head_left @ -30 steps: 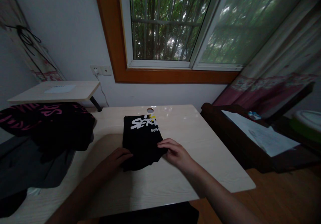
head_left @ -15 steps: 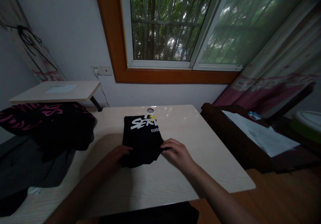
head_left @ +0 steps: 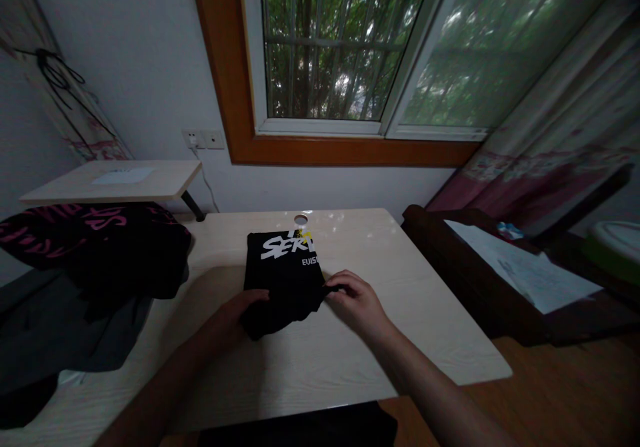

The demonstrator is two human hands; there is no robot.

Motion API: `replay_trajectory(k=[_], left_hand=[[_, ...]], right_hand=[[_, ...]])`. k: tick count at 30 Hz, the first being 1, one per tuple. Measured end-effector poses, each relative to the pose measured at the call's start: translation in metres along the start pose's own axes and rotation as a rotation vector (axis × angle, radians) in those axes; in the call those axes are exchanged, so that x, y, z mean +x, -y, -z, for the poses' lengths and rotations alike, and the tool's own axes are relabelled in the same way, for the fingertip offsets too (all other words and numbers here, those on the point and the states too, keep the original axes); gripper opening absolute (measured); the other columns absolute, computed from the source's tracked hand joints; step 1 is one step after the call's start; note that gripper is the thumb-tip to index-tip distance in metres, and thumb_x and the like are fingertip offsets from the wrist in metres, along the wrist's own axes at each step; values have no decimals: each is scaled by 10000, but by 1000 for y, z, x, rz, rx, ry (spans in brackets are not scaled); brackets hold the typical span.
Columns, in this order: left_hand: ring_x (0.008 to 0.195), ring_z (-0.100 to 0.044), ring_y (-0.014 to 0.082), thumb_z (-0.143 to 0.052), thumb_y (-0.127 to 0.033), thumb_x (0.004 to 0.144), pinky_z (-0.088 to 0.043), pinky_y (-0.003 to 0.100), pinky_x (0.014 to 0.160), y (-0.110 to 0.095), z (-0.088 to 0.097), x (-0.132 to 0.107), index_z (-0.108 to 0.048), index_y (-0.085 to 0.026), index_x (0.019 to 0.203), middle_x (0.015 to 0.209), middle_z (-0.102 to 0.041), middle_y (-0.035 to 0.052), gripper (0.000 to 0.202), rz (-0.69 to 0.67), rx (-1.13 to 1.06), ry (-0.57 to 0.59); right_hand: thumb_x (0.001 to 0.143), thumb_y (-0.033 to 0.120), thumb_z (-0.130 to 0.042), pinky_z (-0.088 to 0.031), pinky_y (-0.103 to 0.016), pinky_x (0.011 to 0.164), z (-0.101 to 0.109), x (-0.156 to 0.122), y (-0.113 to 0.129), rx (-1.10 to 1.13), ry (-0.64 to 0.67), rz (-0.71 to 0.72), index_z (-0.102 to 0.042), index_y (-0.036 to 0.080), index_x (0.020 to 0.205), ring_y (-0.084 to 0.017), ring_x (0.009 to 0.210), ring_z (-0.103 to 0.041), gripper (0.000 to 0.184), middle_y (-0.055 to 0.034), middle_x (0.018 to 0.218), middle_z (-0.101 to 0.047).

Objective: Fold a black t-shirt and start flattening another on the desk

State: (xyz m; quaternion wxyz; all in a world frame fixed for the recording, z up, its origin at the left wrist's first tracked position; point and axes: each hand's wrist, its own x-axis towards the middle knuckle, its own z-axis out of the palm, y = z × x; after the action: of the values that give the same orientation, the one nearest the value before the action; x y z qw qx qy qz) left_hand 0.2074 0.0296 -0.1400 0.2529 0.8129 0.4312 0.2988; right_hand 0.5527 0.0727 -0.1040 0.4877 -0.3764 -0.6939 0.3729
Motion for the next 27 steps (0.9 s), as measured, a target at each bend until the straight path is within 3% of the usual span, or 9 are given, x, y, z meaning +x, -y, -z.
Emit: replay_trajectory(k=[4, 11, 17, 21, 24, 27], left_hand=[[1273, -583, 227, -514, -78, 906, -503, 443, 1076, 5, -6, -2, -537, -290, 1428, 1395, -597, 91, 564, -78, 105, -12], [1117, -656, 219, -596, -184, 895, -551, 380, 953, -1, 2, 2, -662, -259, 1254, 1208, -682, 94, 373, -137, 72, -91], [872, -719, 191, -645, -253, 845, -567, 300, 795, -23, 19, -3, -703, -222, 1041, 982, -752, 51, 207, -9, -16, -104], [754, -708, 181, -629, -279, 821, -556, 269, 697, -38, 30, -3, -706, -205, 964, 860, -755, 20, 178, 130, -23, -119], [809, -704, 194, -641, -339, 832, -566, 289, 728, -44, 38, 8, -672, -203, 1047, 923, -751, 19, 257, 259, -18, -207], [939, -699, 234, -639, -403, 848, -575, 363, 823, -36, 40, 26, -608, -183, 1155, 1057, -732, 58, 379, 369, -36, -313]], right_hand=[[847, 396, -774, -540, -320, 753, 3, -1, -2, 29, 22, 35, -767, 257, 940, -203, 893, -674, 168, -63, 938, -707], [914, 305, -690, -547, -369, 834, 13, -6, 1, 63, 136, 40, -766, 282, 1008, -214, 970, -685, 123, -81, 1021, -722], [847, 379, -765, -539, -305, 698, 26, -10, 12, 82, 151, -54, -768, 245, 980, -180, 830, -667, 189, -65, 957, -707], [768, 450, -835, -545, -302, 690, 29, -5, 24, 128, 74, -93, -750, 237, 979, -183, 812, -650, 312, -61, 939, -696], [755, 466, -842, -527, -280, 648, 23, 8, 27, 136, 21, -103, -721, 244, 1063, -161, 745, -610, 398, -34, 873, -660], [786, 456, -808, -515, -274, 680, 6, 30, 21, 180, -20, -112, -676, 249, 1164, -146, 744, -584, 451, -6, 837, -617]])
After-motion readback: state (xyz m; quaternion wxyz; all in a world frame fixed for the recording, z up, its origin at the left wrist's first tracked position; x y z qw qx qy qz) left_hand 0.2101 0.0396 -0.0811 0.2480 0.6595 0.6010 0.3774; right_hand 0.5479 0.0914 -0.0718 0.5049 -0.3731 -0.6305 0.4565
